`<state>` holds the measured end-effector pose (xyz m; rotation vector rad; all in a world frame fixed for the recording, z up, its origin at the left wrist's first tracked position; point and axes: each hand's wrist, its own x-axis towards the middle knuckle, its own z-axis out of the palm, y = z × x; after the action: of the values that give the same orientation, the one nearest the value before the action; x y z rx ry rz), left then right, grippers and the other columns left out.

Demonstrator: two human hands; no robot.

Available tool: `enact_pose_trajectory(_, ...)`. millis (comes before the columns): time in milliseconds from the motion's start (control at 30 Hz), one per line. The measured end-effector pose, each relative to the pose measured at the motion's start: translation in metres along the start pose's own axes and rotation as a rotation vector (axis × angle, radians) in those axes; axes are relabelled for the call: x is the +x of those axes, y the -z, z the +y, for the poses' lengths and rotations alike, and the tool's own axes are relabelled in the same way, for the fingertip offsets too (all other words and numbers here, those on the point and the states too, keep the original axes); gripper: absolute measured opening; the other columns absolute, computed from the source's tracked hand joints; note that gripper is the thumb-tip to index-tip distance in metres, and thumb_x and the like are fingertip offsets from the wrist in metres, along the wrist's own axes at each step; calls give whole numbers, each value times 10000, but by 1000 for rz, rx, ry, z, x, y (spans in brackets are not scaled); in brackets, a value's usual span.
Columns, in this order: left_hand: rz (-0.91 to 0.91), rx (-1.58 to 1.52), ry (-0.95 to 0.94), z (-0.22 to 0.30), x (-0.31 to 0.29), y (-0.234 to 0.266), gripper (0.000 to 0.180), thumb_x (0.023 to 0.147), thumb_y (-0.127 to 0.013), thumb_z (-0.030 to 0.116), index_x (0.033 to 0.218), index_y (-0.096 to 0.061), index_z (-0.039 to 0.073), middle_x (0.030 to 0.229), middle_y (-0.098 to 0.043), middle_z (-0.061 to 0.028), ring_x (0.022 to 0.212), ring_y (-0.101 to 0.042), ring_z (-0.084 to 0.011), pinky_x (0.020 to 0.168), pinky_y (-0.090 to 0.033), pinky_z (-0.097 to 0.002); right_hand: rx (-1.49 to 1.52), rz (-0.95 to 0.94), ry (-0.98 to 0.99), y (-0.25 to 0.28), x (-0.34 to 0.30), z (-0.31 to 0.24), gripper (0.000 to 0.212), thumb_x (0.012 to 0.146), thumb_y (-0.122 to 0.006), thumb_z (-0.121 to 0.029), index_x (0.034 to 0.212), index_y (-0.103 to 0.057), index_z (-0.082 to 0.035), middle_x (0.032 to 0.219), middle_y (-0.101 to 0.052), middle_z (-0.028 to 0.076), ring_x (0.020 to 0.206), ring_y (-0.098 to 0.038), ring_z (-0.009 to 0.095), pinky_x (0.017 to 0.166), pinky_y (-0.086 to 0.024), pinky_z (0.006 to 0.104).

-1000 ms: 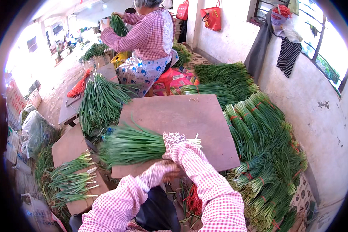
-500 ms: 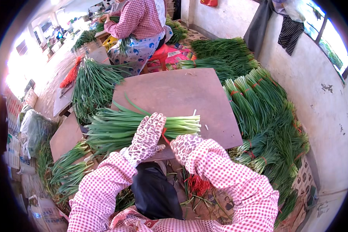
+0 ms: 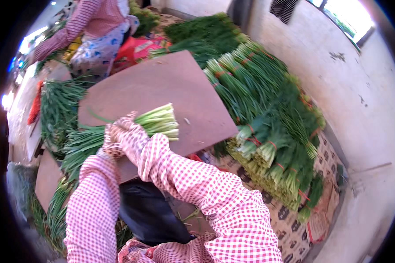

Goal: The person sorts green onions by hand, removes damaged outer layers, assembles them into bundles, and ties each bundle with a red string.

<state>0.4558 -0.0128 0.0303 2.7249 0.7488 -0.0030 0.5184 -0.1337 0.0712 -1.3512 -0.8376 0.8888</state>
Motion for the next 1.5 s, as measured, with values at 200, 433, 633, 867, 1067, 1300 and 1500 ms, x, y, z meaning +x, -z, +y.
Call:
enact_pose_trajectory(200, -87, 200, 60, 48, -10, 17, 852, 597, -768, 180, 1335, -344, 147, 1322, -418, -99, 1234, -390, -259, 1027, -261, -524, 189, -81, -36, 10, -100, 106, 221, 910, -513, -251, 911, -604, -50, 819, -577, 18, 755, -533, 101, 675, -452, 266)
enact_pose_trajectory(433, 176, 347, -273, 2, -59, -1, 837, 571, -768, 238, 1299, -377, 112, 1261, -467, -92, 1209, -413, -239, 1068, -137, -551, 546, -263, -470, 65, -157, 80, 286, 891, -510, -244, 1090, -515, -38, 1144, -535, 89, 1015, -542, 174, 855, -475, 310)
enact_pose_trajectory(633, 124, 461, -828, 88, -110, 32, 439, 752, -571, 202, 1187, -520, 165, 1239, -520, -34, 1172, -477, -194, 1048, -142, -613, 844, -166, -518, 148, -229, 119, 817, 741, -582, -615, 1333, -348, -102, 1292, -416, 118, 1206, -391, 263, 924, -392, 472)
enact_pose_trajectory(867, 341, 230, -1146, 231, -114, 26, 424, 838, -426, 200, 1260, -434, 242, 1295, -462, -66, 1205, -438, -230, 1021, -244, -568, 860, -63, -82, 151, -272, 13, 840, 653, -739, -283, 1339, -302, -73, 1197, -504, 181, 1071, -531, 316, 935, -432, 460)
enact_pose_trajectory(1067, 252, 176, -845, 170, -99, -2, 438, 800, -464, 122, 1234, -485, 176, 1275, -463, -147, 1170, -459, -311, 997, -324, -492, 518, 537, -74, 233, -266, 14, 608, 760, -640, -251, 1280, -367, -91, 1097, -560, 157, 944, -599, 305, 791, -527, 463)
enact_pose_trajectory(1300, 55, 209, -643, 106, -112, -15, 642, 659, -672, 156, 1264, -460, 127, 1294, -428, -156, 1205, -403, -328, 1026, -279, -491, 141, 980, -553, 345, -215, 146, 704, 829, -597, -363, 1373, -207, -145, 1271, -459, 156, 1059, -532, 278, 875, -457, 423)
enact_pose_trajectory(1500, 380, 47, -214, 17, -104, -42, 691, 694, -697, 305, 1272, -425, 41, 1315, -398, -198, 1252, -346, -344, 1055, -227, -466, -463, -101, -909, 240, -287, 254, 529, 864, -469, -420, 1274, -437, -88, 1096, -589, 90, 948, -564, 217, 815, -461, 335)
